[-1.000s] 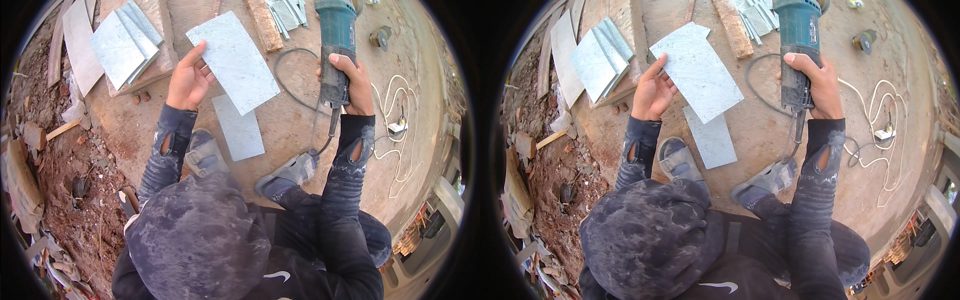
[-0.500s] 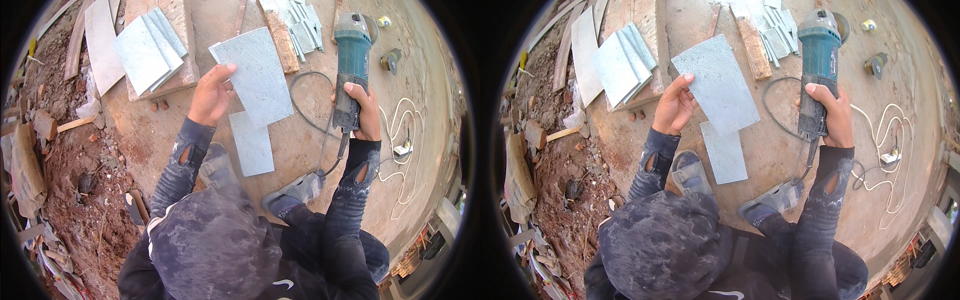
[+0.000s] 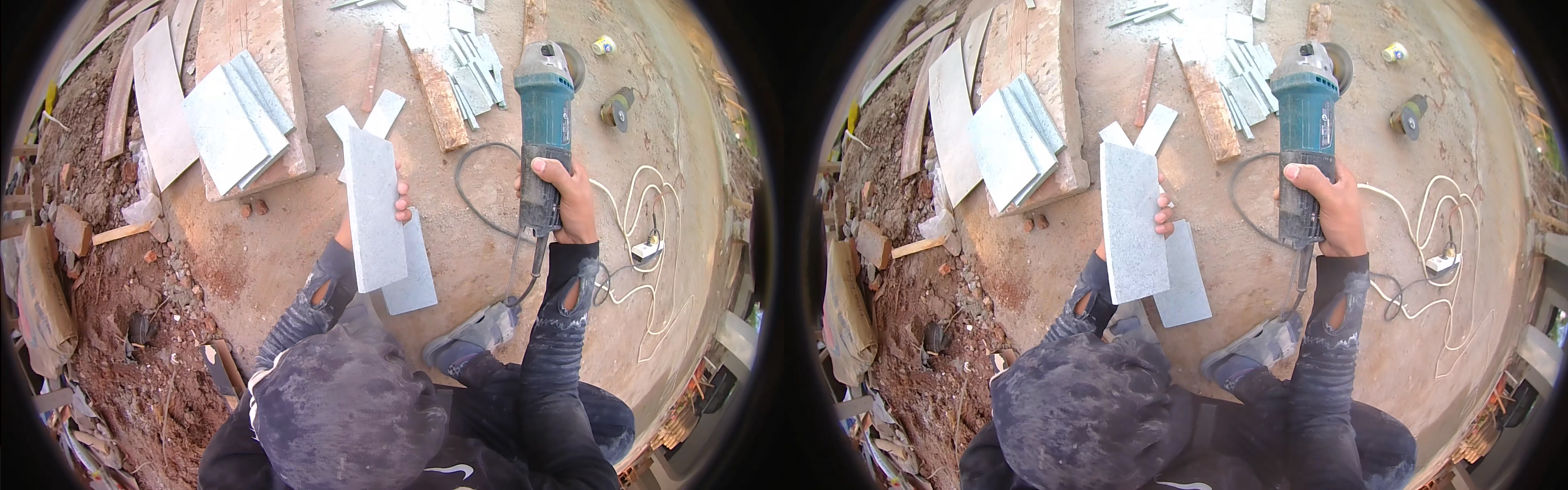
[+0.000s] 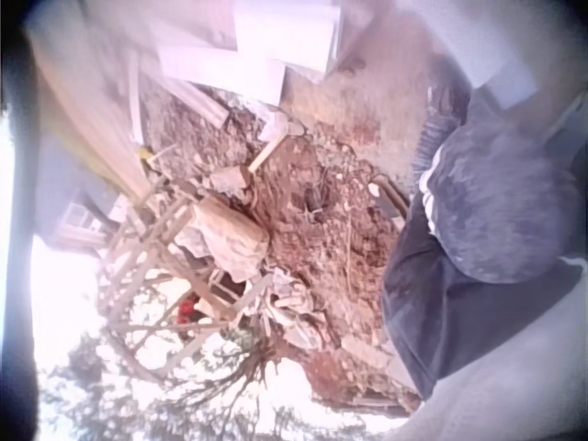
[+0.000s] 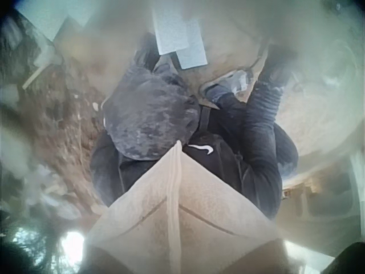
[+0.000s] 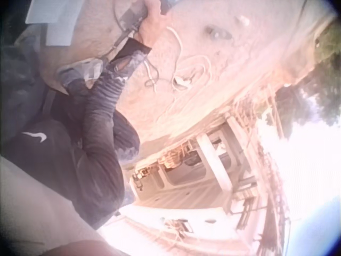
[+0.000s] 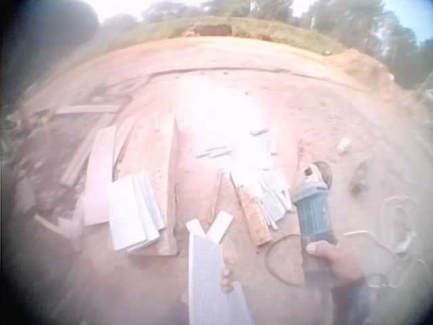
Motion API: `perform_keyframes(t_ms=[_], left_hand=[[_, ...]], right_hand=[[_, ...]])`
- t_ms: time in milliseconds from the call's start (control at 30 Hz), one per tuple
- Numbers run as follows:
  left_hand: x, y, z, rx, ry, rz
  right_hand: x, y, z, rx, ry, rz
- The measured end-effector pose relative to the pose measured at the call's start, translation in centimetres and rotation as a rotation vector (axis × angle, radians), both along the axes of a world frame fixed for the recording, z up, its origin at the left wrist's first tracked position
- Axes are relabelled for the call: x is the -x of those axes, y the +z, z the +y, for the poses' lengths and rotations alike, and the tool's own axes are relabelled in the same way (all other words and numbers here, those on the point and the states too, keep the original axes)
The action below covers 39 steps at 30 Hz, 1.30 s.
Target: The person cuts tiles using an angle grinder. The person picks up a tile, holds it with one hand, and uses the angle grinder to cut along the edge.
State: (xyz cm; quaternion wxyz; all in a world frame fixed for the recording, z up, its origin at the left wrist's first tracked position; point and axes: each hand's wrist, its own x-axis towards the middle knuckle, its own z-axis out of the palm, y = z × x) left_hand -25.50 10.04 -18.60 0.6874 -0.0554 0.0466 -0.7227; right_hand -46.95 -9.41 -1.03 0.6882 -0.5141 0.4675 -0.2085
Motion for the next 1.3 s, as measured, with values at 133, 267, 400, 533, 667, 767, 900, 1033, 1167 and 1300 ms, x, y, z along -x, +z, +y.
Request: perform_keyframes(t_ms=[133,267,400,533,667,767,900,1033,1167,1300], left_hand=[[0.6,5.5,0.6,-0.393,-0.029,-0.253],[0.2,7.9,1.6,-0.483,0.003,-0.37],[-1.0,8.3,0.5,-0.463,-0.007,-0.421],[-1.8,7.1,-2.2,-0.699,-0.113,-0.619],[-1.4,5.5,-7.0,-0.764,-0.048,-1.054],[-2.4,2.4,-11.9,-0.706,0.118,-1.346],[-4.2,-2.9,-17.9,-0.775,0.205,-1.533],[-5.1,-7.3,-20.9,-1.025,0.273,-1.45],[-4.1,-7.0,-22.3,-1.093,0.257,-1.408],[-4.2,-6.2,-22.9,-1.194,0.313,-1.435]], right_hand=[[0.7,0.0,-0.4,-0.013,-0.01,0.028],[0.5,-0.3,-0.6,-0.028,-0.034,-0.003],[0.7,-0.5,-0.9,-0.03,-0.033,-0.018],[1.2,-0.4,-1.2,-0.034,-0.053,-0.022],[1.9,0.0,-1.3,-0.048,-0.072,-0.021],[2.1,0.1,-1.1,-0.036,-0.093,-0.038],[3.0,0.5,-0.8,-0.027,-0.13,-0.031],[3.1,0.5,-0.6,0.0,-0.101,-0.027],[3.4,0.8,-0.5,0.008,-0.132,-0.012],[3.2,0.7,-0.5,-0.007,-0.115,-0.012]])
